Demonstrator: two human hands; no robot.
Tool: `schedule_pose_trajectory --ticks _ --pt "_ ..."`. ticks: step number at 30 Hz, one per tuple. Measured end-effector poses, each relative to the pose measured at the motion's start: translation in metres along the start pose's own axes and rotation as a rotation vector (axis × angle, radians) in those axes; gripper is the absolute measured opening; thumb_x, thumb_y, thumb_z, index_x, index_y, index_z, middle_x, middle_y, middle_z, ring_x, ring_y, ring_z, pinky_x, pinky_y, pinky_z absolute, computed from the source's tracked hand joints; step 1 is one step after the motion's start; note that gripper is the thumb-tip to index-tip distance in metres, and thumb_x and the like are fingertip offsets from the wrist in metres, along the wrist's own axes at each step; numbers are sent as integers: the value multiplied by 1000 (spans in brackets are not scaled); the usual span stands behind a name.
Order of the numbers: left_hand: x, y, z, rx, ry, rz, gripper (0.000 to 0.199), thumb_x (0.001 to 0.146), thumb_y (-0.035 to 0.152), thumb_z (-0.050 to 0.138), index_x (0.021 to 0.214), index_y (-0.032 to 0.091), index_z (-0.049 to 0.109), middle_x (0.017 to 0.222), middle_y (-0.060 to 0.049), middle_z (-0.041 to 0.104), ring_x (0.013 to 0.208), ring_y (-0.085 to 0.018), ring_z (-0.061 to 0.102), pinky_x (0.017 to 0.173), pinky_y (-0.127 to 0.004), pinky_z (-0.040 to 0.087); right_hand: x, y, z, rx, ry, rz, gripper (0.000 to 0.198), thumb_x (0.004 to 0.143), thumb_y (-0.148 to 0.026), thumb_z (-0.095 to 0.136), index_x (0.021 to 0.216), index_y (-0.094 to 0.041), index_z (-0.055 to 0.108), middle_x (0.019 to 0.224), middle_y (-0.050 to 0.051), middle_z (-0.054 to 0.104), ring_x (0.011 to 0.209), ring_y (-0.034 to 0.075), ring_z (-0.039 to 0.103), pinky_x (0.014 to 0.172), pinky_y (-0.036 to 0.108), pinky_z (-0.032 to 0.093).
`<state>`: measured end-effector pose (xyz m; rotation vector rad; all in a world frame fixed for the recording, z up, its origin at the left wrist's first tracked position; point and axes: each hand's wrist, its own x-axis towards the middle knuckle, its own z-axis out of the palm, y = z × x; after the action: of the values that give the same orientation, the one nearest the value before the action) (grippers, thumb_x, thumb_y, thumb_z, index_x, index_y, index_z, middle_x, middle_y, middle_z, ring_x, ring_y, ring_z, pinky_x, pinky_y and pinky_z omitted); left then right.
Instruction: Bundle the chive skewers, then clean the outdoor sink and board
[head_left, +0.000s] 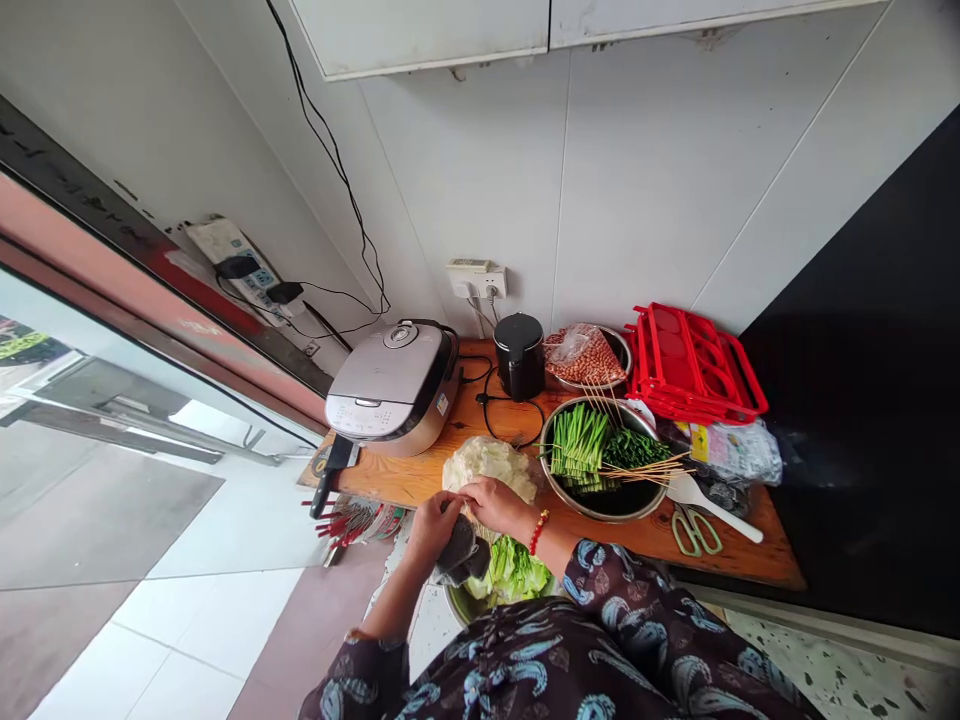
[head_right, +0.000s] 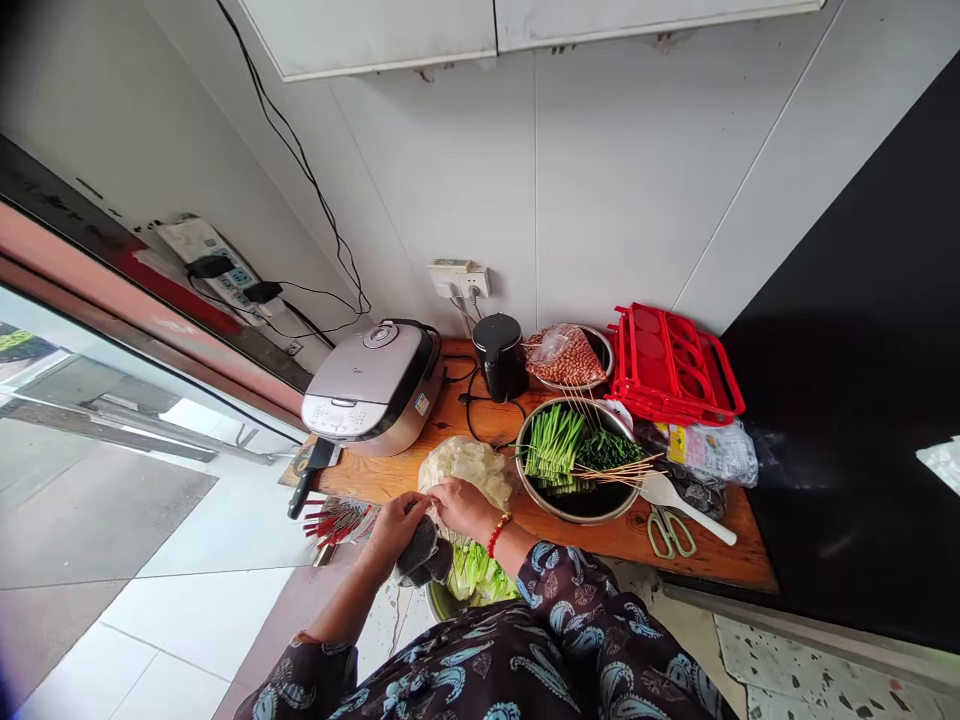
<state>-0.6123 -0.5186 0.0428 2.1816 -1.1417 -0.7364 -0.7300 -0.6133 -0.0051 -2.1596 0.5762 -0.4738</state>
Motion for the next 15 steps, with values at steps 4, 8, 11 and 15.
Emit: schedule_pose_trajectory --ticks 4,8,11,15 --pt "3 8 -7 -15 10 63 32 81 45 49 78 21 70 76 -2 74 76 -21 67 75 -30 49 -6 0 2 -75 51 17 10 87 -15 67 78 -18 69 78 3 68 74 16 61 67 25 44" --pt "11 0 -7 -19 40 25 32 79 40 51 89 20 73 83 -3 77 81 -22 70 78 -32 51 -6 -1 1 -47 115 37 24 92 -18 63 69 -18 64 70 0 65 69 13 58 65 23 41" --pt "17 -10 -1 -26 -24 18 32 75 36 52 92 20 74 86 -3 78 84 -23 71 82 -33 52 -8 0 -1 -20 152 50 29 94 -15 59 66 -18 62 67 -2 63 66 11 57 64 21 40" --pt "23 -15 8 -48 -95 75 35 75 37 54 97 18 73 93 -6 78 91 -23 70 88 -35 52 -12 0 0 -18 205 88 17 86 -8 63 71 -18 63 75 -1 65 72 12 59 67 21 41"
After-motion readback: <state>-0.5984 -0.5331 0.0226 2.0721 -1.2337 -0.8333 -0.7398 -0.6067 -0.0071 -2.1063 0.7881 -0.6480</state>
